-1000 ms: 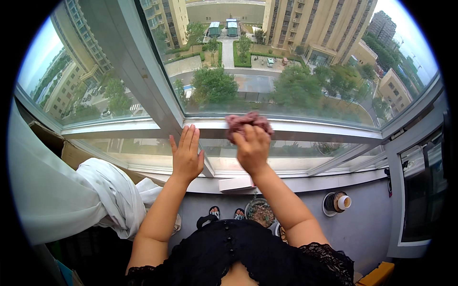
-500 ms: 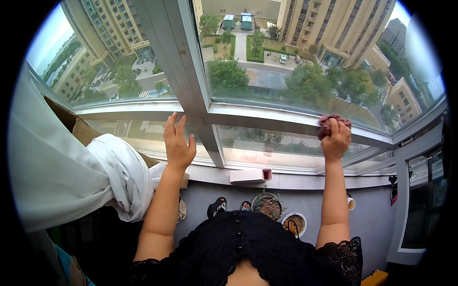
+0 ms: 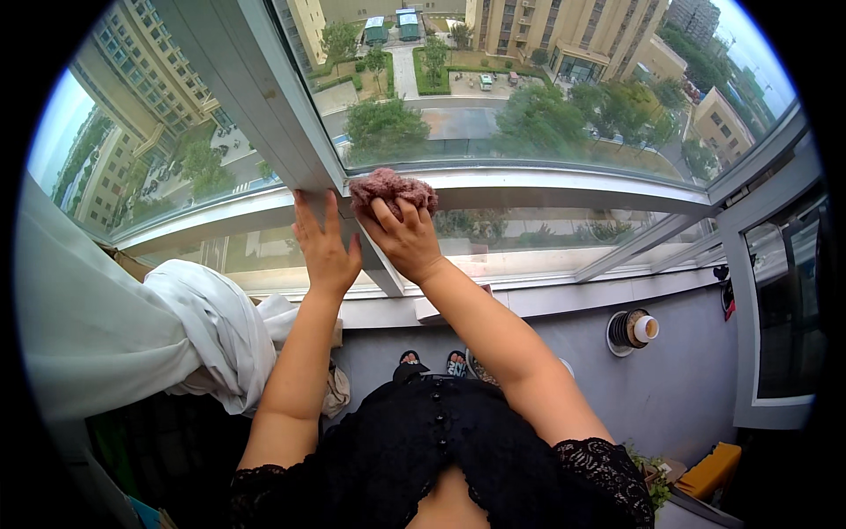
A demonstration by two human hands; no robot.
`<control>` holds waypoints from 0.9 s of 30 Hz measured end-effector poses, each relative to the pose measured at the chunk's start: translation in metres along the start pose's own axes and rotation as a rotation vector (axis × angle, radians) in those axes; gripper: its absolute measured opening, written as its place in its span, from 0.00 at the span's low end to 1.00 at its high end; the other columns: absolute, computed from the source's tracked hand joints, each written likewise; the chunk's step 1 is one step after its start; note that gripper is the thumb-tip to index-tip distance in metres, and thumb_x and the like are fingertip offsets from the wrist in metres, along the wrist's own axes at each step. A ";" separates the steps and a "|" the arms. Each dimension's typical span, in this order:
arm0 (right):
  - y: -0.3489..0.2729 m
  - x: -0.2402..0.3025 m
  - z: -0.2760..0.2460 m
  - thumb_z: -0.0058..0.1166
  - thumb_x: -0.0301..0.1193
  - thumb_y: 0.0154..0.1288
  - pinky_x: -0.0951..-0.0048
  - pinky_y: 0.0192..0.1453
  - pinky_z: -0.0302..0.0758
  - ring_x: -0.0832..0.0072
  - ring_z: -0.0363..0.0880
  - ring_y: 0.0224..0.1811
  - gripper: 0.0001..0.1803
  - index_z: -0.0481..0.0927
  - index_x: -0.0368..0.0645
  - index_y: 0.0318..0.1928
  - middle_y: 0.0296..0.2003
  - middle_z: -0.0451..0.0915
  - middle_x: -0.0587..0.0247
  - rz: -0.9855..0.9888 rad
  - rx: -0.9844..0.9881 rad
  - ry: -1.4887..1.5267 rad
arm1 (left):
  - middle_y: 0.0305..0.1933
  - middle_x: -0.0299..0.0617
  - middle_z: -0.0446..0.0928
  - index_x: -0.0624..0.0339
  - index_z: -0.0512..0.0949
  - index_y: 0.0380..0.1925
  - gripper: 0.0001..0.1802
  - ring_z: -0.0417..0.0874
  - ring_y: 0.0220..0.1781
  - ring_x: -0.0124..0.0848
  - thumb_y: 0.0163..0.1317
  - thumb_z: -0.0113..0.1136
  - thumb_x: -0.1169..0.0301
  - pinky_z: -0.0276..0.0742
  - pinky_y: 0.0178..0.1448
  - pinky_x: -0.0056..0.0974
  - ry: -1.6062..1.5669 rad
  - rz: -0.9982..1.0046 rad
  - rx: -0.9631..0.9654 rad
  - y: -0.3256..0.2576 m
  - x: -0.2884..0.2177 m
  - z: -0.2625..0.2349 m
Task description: The person wipes the interior surfaces of a large curved window and its frame using a pink cloth. They systematically clean the glass panes and the metal frame sections, moving around the window to reach different areas.
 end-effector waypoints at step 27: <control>-0.105 -0.014 0.119 0.55 0.17 0.43 0.63 0.61 0.67 0.58 0.67 0.51 0.29 0.65 0.39 0.50 0.47 0.65 0.51 1.363 -0.411 0.955 | 0.78 0.58 0.50 0.60 0.61 0.71 0.41 0.53 0.79 0.54 0.56 0.64 0.79 0.58 0.76 0.49 -0.213 0.200 0.027 -0.002 0.028 -0.030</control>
Point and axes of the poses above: each hand's wrist, its own y-axis towards the middle knuckle, its own z-axis out of the palm, x = y × z, the point moved 9 cm from there along y, towards the middle knuckle
